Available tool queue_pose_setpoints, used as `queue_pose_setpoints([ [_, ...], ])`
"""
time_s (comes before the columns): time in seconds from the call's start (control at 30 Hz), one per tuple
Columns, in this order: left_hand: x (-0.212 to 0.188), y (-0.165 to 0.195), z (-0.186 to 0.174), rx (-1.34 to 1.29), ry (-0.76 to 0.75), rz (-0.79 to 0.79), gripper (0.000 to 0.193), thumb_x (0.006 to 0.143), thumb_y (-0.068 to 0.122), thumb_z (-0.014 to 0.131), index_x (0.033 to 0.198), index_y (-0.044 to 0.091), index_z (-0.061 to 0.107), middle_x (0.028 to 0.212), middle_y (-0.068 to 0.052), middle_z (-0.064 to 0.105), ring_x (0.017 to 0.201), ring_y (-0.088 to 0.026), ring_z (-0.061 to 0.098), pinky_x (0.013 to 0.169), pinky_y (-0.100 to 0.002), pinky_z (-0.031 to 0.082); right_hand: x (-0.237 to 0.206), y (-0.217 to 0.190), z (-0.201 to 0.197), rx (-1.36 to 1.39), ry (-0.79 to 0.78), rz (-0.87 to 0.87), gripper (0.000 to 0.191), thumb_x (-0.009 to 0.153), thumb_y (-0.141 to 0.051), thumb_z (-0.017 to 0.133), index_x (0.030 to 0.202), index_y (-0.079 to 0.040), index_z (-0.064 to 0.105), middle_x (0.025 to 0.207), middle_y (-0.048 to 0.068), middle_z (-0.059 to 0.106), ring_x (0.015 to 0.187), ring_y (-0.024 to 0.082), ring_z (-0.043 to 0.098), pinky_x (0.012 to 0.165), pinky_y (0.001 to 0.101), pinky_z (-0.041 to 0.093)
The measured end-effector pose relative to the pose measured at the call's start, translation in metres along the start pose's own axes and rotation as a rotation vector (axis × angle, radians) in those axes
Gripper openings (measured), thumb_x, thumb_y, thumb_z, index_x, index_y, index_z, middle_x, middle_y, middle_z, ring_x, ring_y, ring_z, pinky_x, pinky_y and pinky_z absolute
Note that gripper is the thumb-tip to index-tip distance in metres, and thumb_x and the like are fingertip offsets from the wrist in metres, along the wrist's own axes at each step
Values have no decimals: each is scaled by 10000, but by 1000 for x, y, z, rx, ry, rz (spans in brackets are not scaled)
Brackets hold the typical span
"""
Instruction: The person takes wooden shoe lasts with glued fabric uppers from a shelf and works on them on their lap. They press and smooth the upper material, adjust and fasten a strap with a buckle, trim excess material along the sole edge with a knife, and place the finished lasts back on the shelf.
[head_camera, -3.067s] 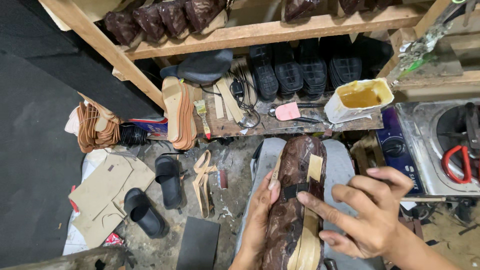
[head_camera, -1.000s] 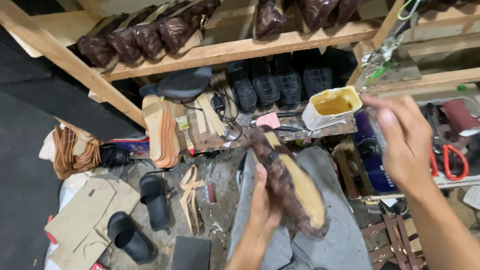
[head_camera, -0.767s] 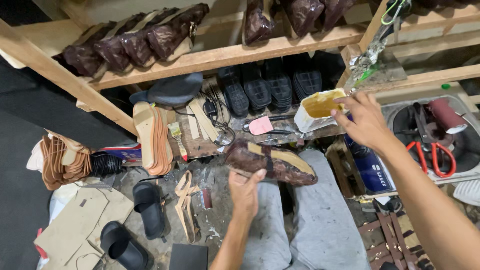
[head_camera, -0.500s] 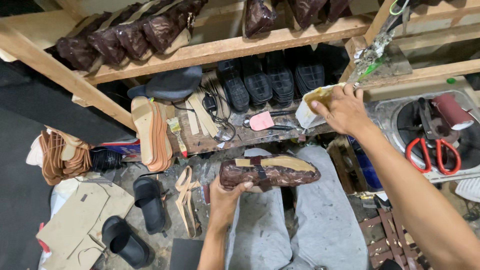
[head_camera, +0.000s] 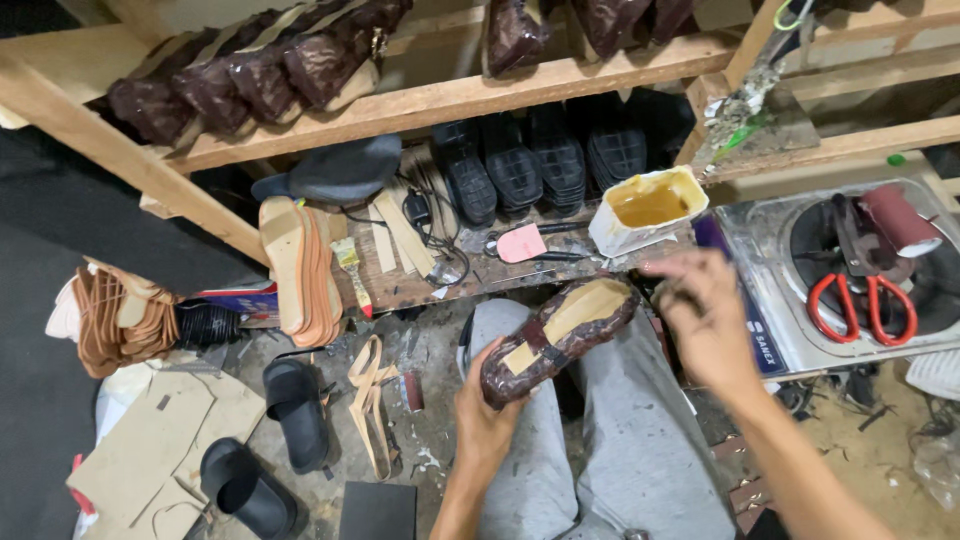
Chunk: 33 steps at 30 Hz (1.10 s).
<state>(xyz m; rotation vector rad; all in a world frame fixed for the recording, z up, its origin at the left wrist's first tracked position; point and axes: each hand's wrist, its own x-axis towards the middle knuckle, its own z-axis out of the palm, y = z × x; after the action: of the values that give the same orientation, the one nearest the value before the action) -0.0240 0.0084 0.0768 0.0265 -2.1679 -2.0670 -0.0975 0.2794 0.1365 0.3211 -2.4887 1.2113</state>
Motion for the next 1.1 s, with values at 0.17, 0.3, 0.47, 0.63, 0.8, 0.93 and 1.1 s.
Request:
queue_pose_setpoints([
  [0.17, -6, -5, 5, 54, -14, 66, 628, 773, -162, 710, 1363, -2, 563, 1235, -137, 735, 1149, -186, 702, 1006, -318, 542, -43, -2, 45, 48, 104, 214, 742, 675, 150, 466, 1308, -173, 678, 1461, 156, 468, 1367, 361, 386, 1149, 411, 334],
  [0.3, -4, -9, 5, 54, -11, 61, 617, 781, -186, 638, 1366, -5, 564, 1226, -139, 743, 1157, -196, 707, 1010, -321, 544, -67, -39, 69, -202, 79, 0, 753, 639, 149, 516, 1251, -234, 730, 1548, 169, 424, 1436, 408, 329, 1173, 534, 216],
  [0.47, -4, -11, 6, 33, -3, 65, 619, 777, -179, 677, 1360, -5, 562, 1217, -138, 738, 1147, -184, 701, 1007, -314, 546, -50, -37, 63, -330, 125, -52, 708, 663, 148, 548, 1187, -279, 757, 1565, 139, 441, 1457, 395, 348, 1163, 550, 227],
  [0.63, -4, -14, 5, -11, 1, 44, 623, 772, -181, 692, 1356, -6, 562, 1206, -129, 734, 1127, -166, 692, 989, -308, 546, -43, -18, 64, -403, 98, -64, 729, 642, 146, 562, 1233, -240, 744, 1533, 168, 445, 1425, 434, 353, 1154, 551, 224],
  [0.8, -5, -16, 5, -24, -4, 60, 624, 775, -197, 665, 1362, -9, 563, 1219, -126, 732, 1147, -165, 684, 1008, -304, 536, -56, -37, 68, -421, 10, -85, 782, 603, 148, 565, 1225, -289, 750, 1519, 145, 460, 1424, 409, 355, 1142, 560, 234],
  [0.93, -4, -19, 5, -2, 20, 68, 626, 777, -185, 709, 1356, 4, 569, 1204, -119, 737, 1124, -158, 692, 975, -301, 552, -62, -62, 72, -562, -65, -117, 696, 619, 58, 617, 1260, -196, 715, 1496, 191, 459, 1407, 440, 338, 1108, 618, 221],
  [1.1, -3, -21, 5, 6, 16, 86, 642, 770, -186, 695, 1365, 23, 572, 1204, -118, 751, 1126, -154, 703, 968, -305, 569, -74, -82, 79, -554, -50, -211, 663, 659, 27, 614, 1254, -245, 721, 1470, 164, 477, 1394, 424, 346, 1100, 620, 211],
])
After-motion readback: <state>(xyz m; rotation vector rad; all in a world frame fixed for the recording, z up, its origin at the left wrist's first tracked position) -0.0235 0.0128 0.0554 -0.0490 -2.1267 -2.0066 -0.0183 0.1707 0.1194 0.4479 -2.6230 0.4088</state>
